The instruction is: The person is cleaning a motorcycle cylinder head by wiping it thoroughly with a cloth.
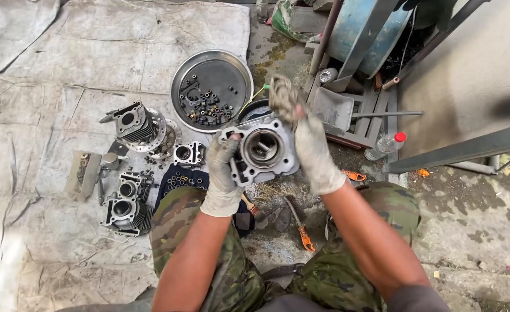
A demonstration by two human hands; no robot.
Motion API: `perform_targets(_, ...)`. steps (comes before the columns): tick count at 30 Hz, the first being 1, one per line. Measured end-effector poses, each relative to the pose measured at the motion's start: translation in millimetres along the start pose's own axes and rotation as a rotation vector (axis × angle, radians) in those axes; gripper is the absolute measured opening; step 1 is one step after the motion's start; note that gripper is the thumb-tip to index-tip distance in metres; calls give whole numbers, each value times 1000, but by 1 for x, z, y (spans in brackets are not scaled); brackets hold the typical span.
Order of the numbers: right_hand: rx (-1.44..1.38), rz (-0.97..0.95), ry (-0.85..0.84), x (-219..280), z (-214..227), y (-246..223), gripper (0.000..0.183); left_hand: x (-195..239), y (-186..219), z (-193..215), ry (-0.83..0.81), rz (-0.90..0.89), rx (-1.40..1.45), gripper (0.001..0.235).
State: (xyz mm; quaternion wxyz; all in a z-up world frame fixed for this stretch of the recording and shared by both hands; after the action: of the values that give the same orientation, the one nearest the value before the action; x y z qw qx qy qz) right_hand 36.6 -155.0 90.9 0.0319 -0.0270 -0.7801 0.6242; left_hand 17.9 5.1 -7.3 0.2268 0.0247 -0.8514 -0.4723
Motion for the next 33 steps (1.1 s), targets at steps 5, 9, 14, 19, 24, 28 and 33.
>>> perform_targets(5, 40, 169, -39, 34, 13, 39, 58, -31, 23, -3, 2, 40, 218, 29)
perform_targets(9, 14, 383, -78, 41, -11, 31, 46, -29, 46, -14, -67, 101, 426, 37)
perform_targets(14, 111, 520, 18, 37, -31, 46, 54, -42, 14, -22, -41, 59, 590, 34)
perform_targets(19, 209, 600, -140, 38, -29, 39, 42, -67, 9, -16, 103, -47, 687, 33)
perform_targets(24, 778, 919, 63, -4, 28, 13, 22, -41, 34, -27, 312, -249, 472, 25)
perform_targets(28, 930, 933, 3, 17, -4, 52, 32, -30, 18, -31, 339, -252, 230, 90)
perform_targets(33, 1052, 998, -29, 21, -1, 16, 22, -8, 38, -51, 394, -320, 18, 102)
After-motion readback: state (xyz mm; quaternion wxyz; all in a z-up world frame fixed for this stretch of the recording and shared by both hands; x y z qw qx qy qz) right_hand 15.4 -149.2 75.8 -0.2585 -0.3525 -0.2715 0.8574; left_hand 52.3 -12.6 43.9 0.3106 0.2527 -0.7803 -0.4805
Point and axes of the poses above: each hand's wrist, its own x-axis away from the middle knuckle, its own z-axis out of the back of the hand, y = z × x, the point moved 2 cm from there along -x, towards the middle knuckle, and after that the axes turned 9 degrees about -x, right-handed, at the moved point
